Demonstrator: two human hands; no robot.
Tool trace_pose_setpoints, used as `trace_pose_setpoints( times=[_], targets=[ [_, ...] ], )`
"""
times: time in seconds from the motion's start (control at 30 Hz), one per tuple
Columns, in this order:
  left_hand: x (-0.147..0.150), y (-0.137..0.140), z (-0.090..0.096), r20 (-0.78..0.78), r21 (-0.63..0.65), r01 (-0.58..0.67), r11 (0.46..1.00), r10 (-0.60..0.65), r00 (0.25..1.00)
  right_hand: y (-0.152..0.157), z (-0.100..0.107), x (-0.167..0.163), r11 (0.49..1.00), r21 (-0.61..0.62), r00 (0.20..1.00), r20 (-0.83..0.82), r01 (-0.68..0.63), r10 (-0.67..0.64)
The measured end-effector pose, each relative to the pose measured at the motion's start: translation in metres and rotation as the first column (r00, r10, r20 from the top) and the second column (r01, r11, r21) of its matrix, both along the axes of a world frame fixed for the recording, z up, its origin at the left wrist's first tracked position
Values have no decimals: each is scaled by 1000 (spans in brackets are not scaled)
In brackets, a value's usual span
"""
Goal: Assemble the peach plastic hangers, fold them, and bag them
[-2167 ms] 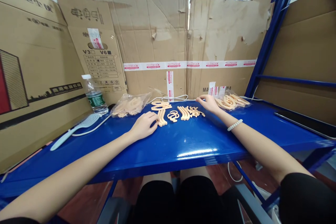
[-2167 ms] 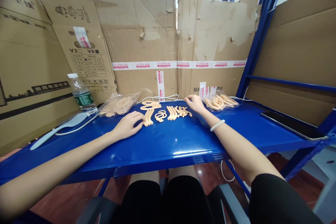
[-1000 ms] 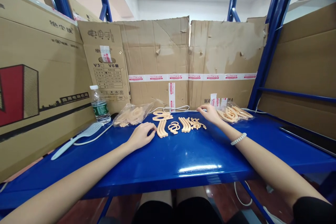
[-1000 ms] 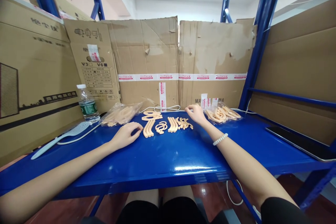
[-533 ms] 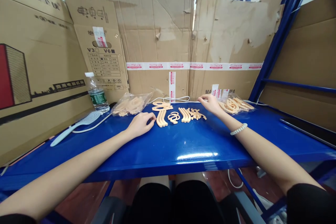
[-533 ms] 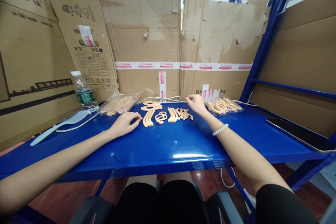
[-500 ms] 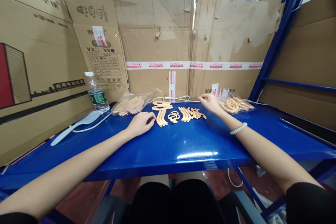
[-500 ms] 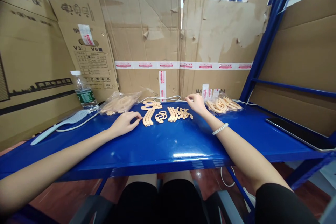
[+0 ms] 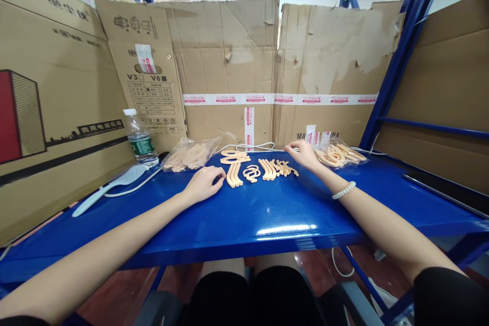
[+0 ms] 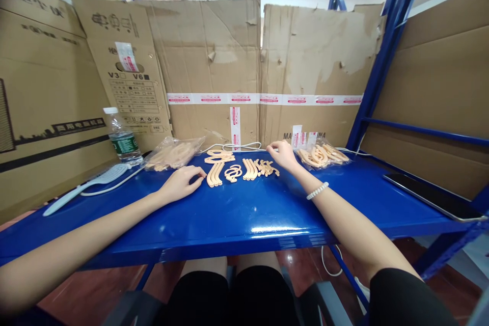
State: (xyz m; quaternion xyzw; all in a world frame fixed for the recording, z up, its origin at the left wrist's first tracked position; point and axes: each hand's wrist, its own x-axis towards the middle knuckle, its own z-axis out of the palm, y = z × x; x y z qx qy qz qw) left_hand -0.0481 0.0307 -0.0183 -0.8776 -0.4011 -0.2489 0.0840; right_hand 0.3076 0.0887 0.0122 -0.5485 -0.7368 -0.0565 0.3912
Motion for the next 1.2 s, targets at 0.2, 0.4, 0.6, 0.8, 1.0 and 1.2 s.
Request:
trace_pose_setpoints(
  times=[0.2, 0.4, 0.6, 0.8, 1.0, 1.2],
  targets=[
    [0, 0, -2, 4, 6, 7, 1000, -7, 1000, 5, 1, -16, 996, -54, 997, 27, -76, 78],
    [-1, 1, -2, -3, 23, 21, 1000, -21, 1000, 29, 9, -69, 953, -189, 948, 172, -236, 268],
    [-1, -2, -1, -15, 30, 16, 999, -16, 1000, 68, 0, -124, 901, -398, 916, 273, -171, 295],
    [0, -2, -1, -23, 35, 29, 999, -29, 999, 80, -12, -138, 894, -424, 946, 206, -145, 251],
    [1, 0, -3, -15, 21, 40, 999, -40, 999, 77, -16, -135, 873, -435, 970, -2, -219, 243],
    [0, 1, -2, -16, 15, 43, 999, -43, 999, 80, -16, -131, 817, -442, 918, -312, -369, 246]
  ],
)
